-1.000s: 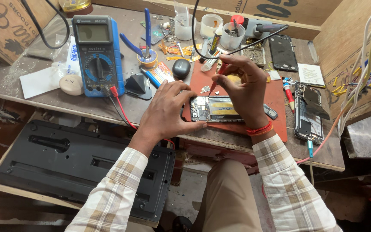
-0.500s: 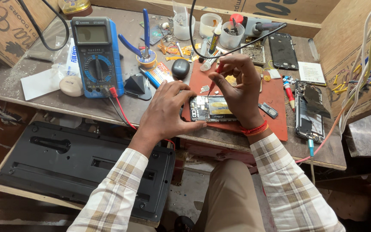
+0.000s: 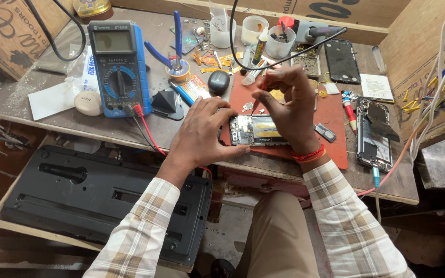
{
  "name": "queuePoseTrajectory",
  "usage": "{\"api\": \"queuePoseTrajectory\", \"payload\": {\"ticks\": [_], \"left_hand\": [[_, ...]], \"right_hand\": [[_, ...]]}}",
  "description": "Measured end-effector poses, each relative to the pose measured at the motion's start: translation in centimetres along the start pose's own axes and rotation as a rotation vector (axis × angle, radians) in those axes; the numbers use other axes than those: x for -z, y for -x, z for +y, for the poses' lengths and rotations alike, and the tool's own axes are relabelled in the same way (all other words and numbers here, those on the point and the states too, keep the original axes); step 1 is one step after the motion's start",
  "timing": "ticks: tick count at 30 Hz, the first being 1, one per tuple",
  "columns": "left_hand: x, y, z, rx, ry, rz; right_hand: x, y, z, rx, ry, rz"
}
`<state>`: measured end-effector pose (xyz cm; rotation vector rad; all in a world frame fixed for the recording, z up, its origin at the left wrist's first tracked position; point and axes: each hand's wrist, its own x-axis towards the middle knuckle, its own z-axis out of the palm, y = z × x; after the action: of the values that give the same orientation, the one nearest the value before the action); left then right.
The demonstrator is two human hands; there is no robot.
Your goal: The person uses a multimeter to test points on a disassembled mobile phone motherboard. They hold the board with one hand and probe various components with the multimeter leads in the other hand.
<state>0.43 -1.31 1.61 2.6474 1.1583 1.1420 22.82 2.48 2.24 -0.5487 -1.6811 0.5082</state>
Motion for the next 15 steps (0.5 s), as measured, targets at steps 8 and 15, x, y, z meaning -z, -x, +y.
{"api": "queuePoseTrajectory", "payload": {"ticks": [8, 15], "left_hand": [[-0.1, 0.0, 0.0, 0.008, -0.004, -0.003], [-0.1, 0.0, 0.0, -0.019, -0.008, 0.025]], "right_hand": [[0.2, -0.1, 0.0, -0.129, -0.113, 0.029], [0.4, 0.3, 0.9, -0.093, -0.049, 0.053]]}}
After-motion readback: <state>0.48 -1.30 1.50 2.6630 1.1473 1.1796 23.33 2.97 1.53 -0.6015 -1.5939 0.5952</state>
